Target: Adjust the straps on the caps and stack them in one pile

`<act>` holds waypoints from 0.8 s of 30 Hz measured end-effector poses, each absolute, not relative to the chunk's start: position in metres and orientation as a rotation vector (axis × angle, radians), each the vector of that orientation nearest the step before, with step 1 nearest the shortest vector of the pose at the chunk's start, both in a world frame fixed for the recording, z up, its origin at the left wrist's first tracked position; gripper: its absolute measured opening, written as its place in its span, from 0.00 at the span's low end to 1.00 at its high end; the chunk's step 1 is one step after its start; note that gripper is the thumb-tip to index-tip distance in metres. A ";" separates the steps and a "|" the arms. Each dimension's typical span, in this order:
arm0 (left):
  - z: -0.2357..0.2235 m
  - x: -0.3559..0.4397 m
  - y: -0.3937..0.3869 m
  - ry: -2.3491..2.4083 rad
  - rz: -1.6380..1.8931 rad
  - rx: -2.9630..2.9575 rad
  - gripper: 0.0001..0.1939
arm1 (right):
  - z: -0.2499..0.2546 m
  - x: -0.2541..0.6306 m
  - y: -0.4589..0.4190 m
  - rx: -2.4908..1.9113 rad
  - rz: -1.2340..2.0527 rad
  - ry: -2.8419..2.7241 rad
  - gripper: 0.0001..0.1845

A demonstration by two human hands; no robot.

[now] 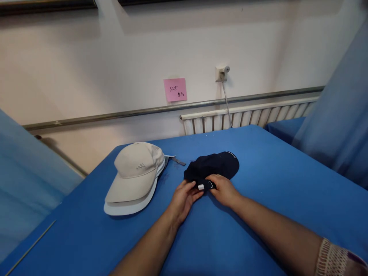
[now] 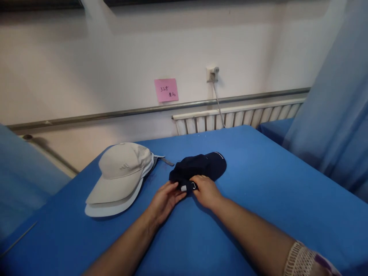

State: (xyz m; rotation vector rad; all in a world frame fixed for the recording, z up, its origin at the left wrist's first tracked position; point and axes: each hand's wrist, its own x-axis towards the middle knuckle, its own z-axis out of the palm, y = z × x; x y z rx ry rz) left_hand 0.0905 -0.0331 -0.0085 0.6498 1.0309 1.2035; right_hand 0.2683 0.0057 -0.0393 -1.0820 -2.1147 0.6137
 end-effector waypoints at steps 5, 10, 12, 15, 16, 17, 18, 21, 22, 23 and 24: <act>-0.003 0.087 -0.035 1.580 1.480 1.374 0.14 | -0.036 0.267 0.001 -1.140 0.647 -2.083 0.18; 0.001 0.094 -0.044 1.392 1.131 2.024 0.08 | -0.038 0.263 -0.001 -1.140 0.732 -2.072 0.20; -0.003 0.098 -0.045 1.397 1.023 2.059 0.12 | -0.040 0.263 -0.001 -1.154 0.742 -2.068 0.20; -0.009 0.099 -0.042 1.450 0.954 2.068 0.08 | -0.040 0.263 -0.002 -1.151 0.755 -2.048 0.20; -0.010 0.099 -0.041 1.455 0.944 2.063 0.06 | -0.040 0.263 -0.002 -1.138 0.760 -2.043 0.21; -0.010 0.098 -0.040 1.449 0.941 2.050 0.05 | -0.039 0.263 -0.003 -1.122 0.767 -2.039 0.21; -0.010 0.098 -0.040 1.433 0.946 2.025 0.05 | -0.039 0.263 -0.003 -1.102 0.778 -2.036 0.22; -0.008 0.097 -0.039 1.329 1.017 1.865 0.05 | -0.038 0.263 -0.004 -1.053 0.840 -1.986 0.20; -0.007 0.097 -0.039 1.284 1.053 1.791 0.05 | -0.039 0.264 -0.003 -1.044 0.868 -1.954 0.18; -0.007 0.097 -0.039 1.241 1.092 1.712 0.06 | -0.040 0.264 -0.002 -1.040 0.895 -1.919 0.17; -0.007 0.097 -0.039 1.207 1.134 1.636 0.06 | -0.040 0.264 -0.002 -1.039 0.918 -1.888 0.15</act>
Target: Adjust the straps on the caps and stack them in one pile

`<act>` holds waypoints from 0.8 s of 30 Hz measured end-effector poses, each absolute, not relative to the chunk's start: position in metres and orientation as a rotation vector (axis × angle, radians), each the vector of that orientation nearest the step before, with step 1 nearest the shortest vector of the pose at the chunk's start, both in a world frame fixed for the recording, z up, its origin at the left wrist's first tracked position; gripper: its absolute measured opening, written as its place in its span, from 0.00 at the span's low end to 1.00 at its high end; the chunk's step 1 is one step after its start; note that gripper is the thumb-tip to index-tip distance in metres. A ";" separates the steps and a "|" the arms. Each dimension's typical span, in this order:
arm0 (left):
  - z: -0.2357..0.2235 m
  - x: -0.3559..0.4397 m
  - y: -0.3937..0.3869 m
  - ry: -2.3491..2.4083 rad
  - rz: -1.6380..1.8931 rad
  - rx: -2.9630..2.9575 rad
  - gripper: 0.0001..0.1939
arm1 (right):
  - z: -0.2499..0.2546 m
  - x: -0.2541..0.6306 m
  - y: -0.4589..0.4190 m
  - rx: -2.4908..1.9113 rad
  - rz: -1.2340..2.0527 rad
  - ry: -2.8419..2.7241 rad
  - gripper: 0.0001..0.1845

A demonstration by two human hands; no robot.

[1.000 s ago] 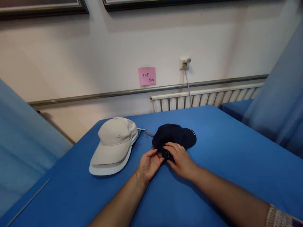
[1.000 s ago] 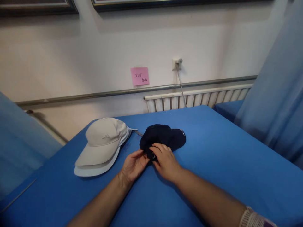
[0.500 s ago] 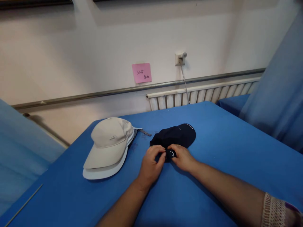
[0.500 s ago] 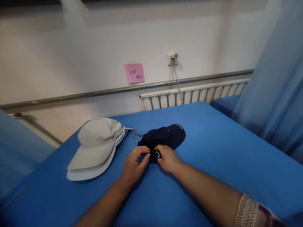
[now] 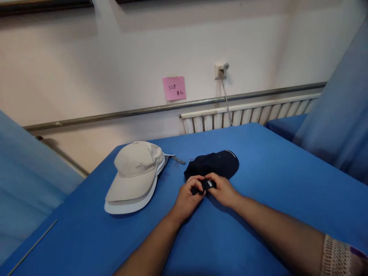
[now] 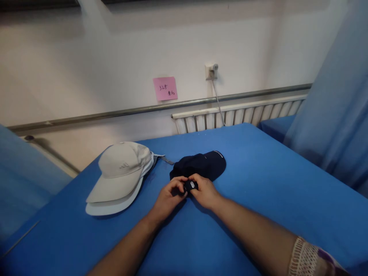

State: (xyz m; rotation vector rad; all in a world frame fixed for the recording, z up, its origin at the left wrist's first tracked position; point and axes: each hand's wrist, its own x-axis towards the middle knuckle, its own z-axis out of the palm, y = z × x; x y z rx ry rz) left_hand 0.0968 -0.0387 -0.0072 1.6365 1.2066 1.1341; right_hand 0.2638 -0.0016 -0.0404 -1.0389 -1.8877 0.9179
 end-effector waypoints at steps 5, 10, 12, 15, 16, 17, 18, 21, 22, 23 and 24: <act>-0.007 0.096 -0.039 1.241 1.221 1.601 0.07 | -0.045 0.265 0.002 -1.024 0.932 -1.790 0.17; -0.006 0.096 -0.042 1.297 1.134 1.887 0.09 | -0.043 0.265 -0.001 -0.933 0.897 -1.761 0.21; -0.005 0.097 -0.044 1.285 1.132 1.938 0.09 | -0.039 0.266 -0.004 -0.880 0.882 -1.781 0.23; -0.001 0.099 -0.048 1.266 1.124 1.999 0.07 | -0.030 0.268 -0.011 -0.796 0.850 -1.835 0.26; 0.000 0.099 -0.049 1.255 1.124 2.005 0.05 | -0.027 0.269 -0.013 -0.757 0.835 -1.849 0.28; 0.002 0.100 -0.051 1.240 1.132 2.000 0.04 | -0.024 0.269 -0.015 -0.715 0.822 -1.857 0.29; 0.003 0.100 -0.052 1.225 1.149 1.982 0.02 | -0.022 0.270 -0.017 -0.677 0.812 -1.860 0.29; 0.005 0.101 -0.053 1.168 1.251 1.823 0.03 | -0.018 0.269 -0.020 -0.629 0.824 -1.839 0.28; 0.005 0.101 -0.052 1.145 1.293 1.736 0.04 | -0.018 0.268 -0.020 -0.642 0.837 -1.822 0.26; 0.005 0.101 -0.051 1.122 1.332 1.643 0.06 | -0.019 0.268 -0.019 -0.666 0.849 -1.798 0.25; 0.005 0.101 -0.050 1.101 1.363 1.555 0.07 | -0.020 0.267 -0.019 -0.691 0.858 -1.771 0.24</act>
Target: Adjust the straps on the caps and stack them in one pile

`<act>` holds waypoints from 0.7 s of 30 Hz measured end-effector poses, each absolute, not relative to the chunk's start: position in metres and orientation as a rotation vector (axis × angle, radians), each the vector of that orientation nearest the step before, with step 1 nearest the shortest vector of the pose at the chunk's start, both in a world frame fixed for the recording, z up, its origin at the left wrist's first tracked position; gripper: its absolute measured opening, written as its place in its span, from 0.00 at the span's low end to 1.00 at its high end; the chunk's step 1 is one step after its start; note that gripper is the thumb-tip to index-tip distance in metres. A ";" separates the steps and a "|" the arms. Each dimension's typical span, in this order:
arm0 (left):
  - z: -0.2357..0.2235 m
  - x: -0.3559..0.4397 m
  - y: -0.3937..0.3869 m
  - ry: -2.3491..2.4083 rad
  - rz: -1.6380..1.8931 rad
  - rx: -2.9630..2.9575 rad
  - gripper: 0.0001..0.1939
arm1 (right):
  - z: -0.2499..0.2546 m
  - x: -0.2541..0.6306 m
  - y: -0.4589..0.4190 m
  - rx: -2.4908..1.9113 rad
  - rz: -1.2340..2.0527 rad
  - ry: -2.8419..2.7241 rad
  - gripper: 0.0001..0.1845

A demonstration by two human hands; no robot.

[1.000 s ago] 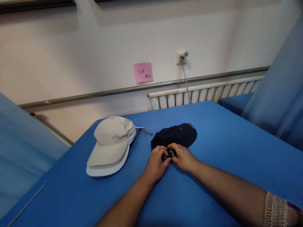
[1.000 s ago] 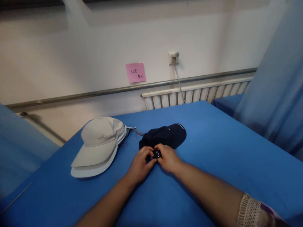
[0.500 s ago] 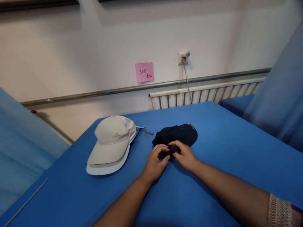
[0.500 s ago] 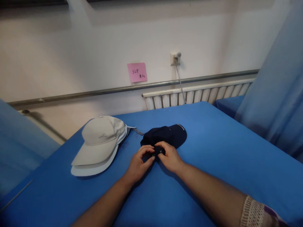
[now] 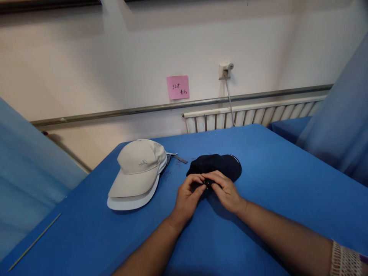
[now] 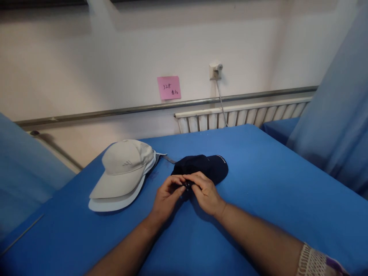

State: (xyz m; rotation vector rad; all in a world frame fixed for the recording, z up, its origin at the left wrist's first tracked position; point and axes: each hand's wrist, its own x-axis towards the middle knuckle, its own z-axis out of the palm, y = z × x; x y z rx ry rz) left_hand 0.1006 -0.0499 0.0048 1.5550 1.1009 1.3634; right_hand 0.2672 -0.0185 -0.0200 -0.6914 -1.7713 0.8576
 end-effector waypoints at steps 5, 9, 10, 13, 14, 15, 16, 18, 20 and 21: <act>0.005 0.101 -0.048 1.124 1.417 1.419 0.10 | -0.028 0.266 -0.014 -0.732 0.883 -1.712 0.19; 0.004 0.101 -0.052 1.343 1.283 1.819 0.11 | -0.030 0.266 -0.013 -0.754 0.888 -1.650 0.18; 0.004 0.101 -0.053 1.379 1.224 1.935 0.11 | -0.030 0.267 -0.013 -0.754 0.891 -1.639 0.19; 0.003 0.100 -0.053 1.454 1.131 2.129 0.11 | -0.028 0.268 -0.014 -0.743 0.883 -1.648 0.20; 0.003 0.100 -0.052 1.478 1.136 2.153 0.10 | -0.026 0.268 -0.015 -0.737 0.871 -1.665 0.20; 0.003 0.100 -0.051 1.497 1.146 2.171 0.09 | -0.025 0.268 -0.016 -0.729 0.854 -1.687 0.20; 0.003 0.099 -0.051 1.508 1.157 2.186 0.07 | -0.024 0.268 -0.018 -0.717 0.834 -1.713 0.20; 0.003 0.098 -0.050 1.512 1.182 2.212 0.05 | -0.021 0.268 -0.023 -0.689 0.801 -1.775 0.22; 0.004 0.098 -0.051 1.501 1.188 2.238 0.06 | -0.018 0.267 -0.028 -0.677 0.778 -1.826 0.22; 0.004 0.098 -0.052 1.491 1.178 2.255 0.06 | -0.017 0.267 -0.030 -0.684 0.768 -1.836 0.21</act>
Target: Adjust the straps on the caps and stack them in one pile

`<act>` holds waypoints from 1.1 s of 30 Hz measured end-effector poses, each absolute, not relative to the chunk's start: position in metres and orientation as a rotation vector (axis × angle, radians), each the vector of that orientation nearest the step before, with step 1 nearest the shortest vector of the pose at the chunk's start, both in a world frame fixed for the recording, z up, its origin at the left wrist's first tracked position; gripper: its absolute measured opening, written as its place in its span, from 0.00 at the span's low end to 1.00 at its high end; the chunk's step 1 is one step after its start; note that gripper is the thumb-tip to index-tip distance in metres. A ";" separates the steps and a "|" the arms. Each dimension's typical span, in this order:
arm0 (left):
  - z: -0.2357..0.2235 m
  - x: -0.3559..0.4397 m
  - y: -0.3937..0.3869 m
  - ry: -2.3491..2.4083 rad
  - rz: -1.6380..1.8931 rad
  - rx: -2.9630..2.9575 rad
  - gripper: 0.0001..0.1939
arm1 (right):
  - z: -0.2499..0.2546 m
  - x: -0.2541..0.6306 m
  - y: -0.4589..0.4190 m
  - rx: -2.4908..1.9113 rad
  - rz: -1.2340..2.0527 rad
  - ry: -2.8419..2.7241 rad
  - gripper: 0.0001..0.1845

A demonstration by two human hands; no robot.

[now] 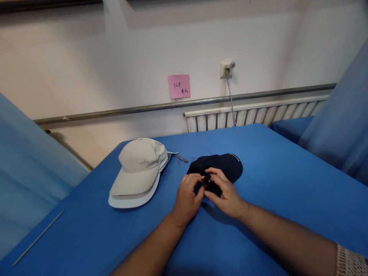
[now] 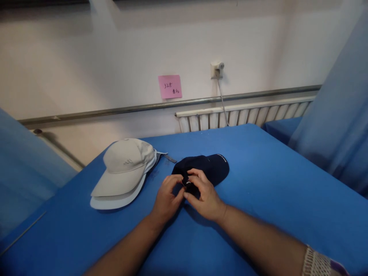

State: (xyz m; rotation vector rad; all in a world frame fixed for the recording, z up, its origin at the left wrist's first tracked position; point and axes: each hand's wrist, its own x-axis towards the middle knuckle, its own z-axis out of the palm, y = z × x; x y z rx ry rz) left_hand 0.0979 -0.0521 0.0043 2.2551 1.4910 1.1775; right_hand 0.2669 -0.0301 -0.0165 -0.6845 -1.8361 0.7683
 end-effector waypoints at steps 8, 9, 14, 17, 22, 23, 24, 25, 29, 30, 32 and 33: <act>0.006 0.098 -0.058 1.495 1.028 2.363 0.05 | -0.016 0.267 -0.029 -0.688 0.738 -1.817 0.15; 0.007 0.098 -0.057 1.520 1.030 2.355 0.05 | -0.016 0.267 -0.028 -0.676 0.745 -1.818 0.14; 0.009 0.097 -0.057 1.559 1.040 2.318 0.05 | -0.019 0.267 -0.026 -0.632 0.786 -1.827 0.13; 0.009 0.097 -0.057 1.529 1.003 2.343 0.05 | -0.021 0.267 -0.025 -0.636 0.812 -1.799 0.12; 0.012 0.089 -0.050 1.689 0.867 2.333 0.05 | -0.021 0.267 -0.025 -0.654 0.783 -1.697 0.09; 0.013 0.085 -0.048 1.738 0.848 2.316 0.06 | -0.020 0.267 -0.025 -0.653 0.781 -1.681 0.09; 0.013 0.080 -0.044 1.789 0.832 2.295 0.07 | -0.020 0.268 -0.026 -0.649 0.781 -1.673 0.09; 0.014 0.074 -0.041 1.840 0.819 2.273 0.08 | -0.020 0.268 -0.026 -0.645 0.779 -1.671 0.10; 0.014 0.051 -0.029 1.896 0.878 2.225 0.14 | -0.018 0.268 -0.027 -0.649 0.724 -1.682 0.11; 0.015 0.047 -0.027 1.864 0.945 2.219 0.15 | -0.017 0.268 -0.027 -0.668 0.695 -1.681 0.11; 0.017 0.047 -0.028 1.769 1.072 2.192 0.16 | -0.016 0.269 -0.027 -0.718 0.642 -1.676 0.12; 0.018 0.049 -0.031 1.717 1.095 2.158 0.17 | -0.016 0.269 -0.027 -0.739 0.618 -1.673 0.12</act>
